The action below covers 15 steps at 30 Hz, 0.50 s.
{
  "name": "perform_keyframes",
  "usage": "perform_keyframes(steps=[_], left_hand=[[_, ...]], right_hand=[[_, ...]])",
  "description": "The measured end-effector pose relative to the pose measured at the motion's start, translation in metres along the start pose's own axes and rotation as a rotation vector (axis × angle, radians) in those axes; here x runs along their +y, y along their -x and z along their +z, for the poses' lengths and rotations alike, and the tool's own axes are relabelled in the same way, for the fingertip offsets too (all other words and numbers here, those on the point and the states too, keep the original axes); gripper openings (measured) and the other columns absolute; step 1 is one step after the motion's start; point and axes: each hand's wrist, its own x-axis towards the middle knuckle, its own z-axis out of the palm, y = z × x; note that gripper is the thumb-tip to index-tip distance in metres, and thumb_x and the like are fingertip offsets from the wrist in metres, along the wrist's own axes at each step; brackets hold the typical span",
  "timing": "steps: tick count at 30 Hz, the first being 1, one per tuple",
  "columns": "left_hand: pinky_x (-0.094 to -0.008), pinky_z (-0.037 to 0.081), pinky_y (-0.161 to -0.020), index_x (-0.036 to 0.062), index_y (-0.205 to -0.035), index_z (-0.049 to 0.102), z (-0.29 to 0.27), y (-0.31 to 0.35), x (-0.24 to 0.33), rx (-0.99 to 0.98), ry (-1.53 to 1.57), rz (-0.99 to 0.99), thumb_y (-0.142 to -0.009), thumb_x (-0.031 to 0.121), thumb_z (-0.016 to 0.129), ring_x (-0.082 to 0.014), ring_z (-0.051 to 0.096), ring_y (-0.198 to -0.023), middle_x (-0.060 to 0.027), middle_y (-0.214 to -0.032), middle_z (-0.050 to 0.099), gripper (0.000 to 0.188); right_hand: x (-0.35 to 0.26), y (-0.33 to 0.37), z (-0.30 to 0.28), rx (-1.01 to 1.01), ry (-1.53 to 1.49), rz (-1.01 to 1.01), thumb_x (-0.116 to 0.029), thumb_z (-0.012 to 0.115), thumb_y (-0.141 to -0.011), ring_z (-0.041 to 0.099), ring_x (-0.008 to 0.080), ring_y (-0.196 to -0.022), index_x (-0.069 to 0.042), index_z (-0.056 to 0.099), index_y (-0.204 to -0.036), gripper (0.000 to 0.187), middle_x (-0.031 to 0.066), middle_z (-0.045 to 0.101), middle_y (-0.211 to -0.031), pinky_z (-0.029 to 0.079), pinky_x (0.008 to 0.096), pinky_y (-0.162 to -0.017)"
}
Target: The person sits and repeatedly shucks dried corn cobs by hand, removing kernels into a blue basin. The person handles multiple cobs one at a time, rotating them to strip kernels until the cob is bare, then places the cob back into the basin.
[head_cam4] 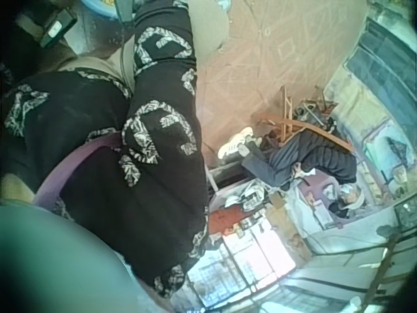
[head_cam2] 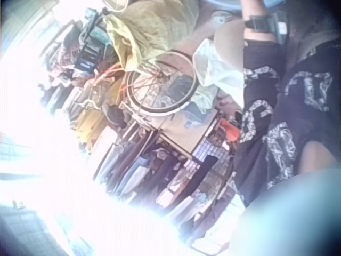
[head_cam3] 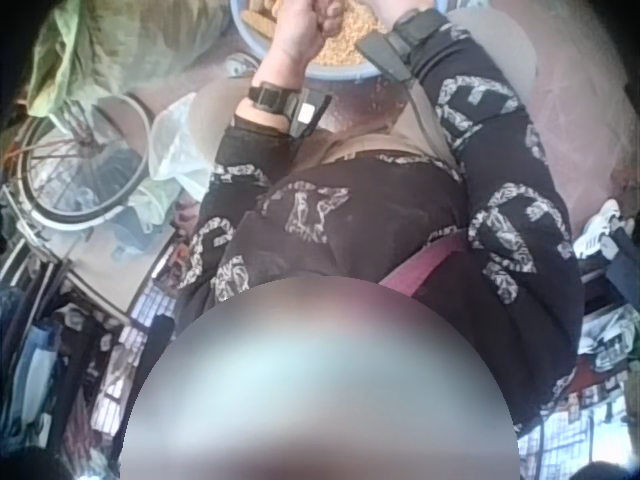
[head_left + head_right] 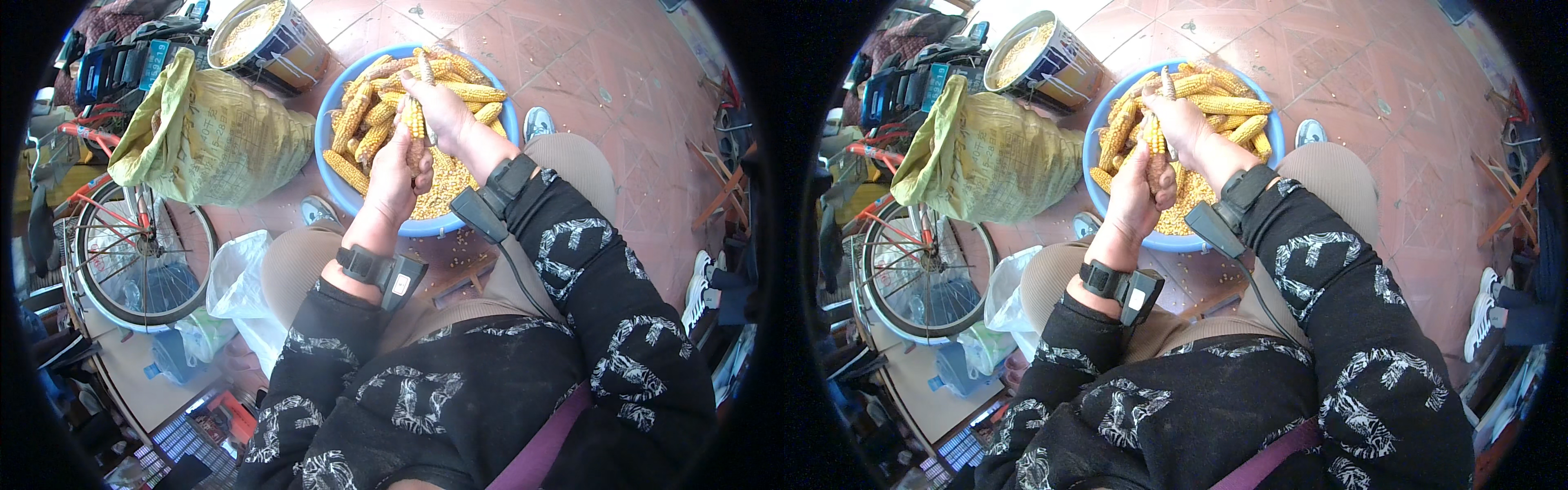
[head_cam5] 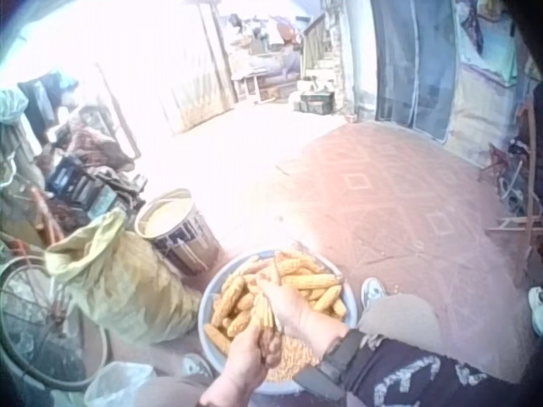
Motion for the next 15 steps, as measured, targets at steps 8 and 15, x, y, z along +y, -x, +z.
perform_keyframes(steps=[8, 15], left_hand=[[-0.0227, 0.028, -0.041, 0.0124, -0.09, 0.046, -0.007, 0.003, 0.006, -0.146, 0.126, -0.109, -0.097, 0.046, 0.033, -0.0091, 0.033, -0.043, 0.0001, -0.058, 0.041, 0.037], [-0.0223, 0.032, -0.042, 0.0102, -0.094, 0.052, -0.007, 0.003, 0.006, 0.033, -0.004, 0.042, -0.097, 0.042, 0.038, -0.0107, 0.041, -0.046, -0.0024, -0.064, 0.05, 0.035]], right_hand=[[0.005, 0.004, 0.004, 0.208, 0.188, -0.148, -0.04, 0.055, -0.091, 0.057, 0.0156, -0.063, -0.005, 0.059, -0.079, 0.038, 0.0054, 0.058, -0.069, 0.047, 0.0282, -0.061], [-0.007, 0.003, 0.001, -0.089, 0.0, 0.038, -0.047, 0.045, -0.094, 0.062, 0.02, -0.068, -0.003, 0.058, -0.08, 0.047, 0.0115, 0.063, -0.075, 0.051, 0.0311, -0.068]])
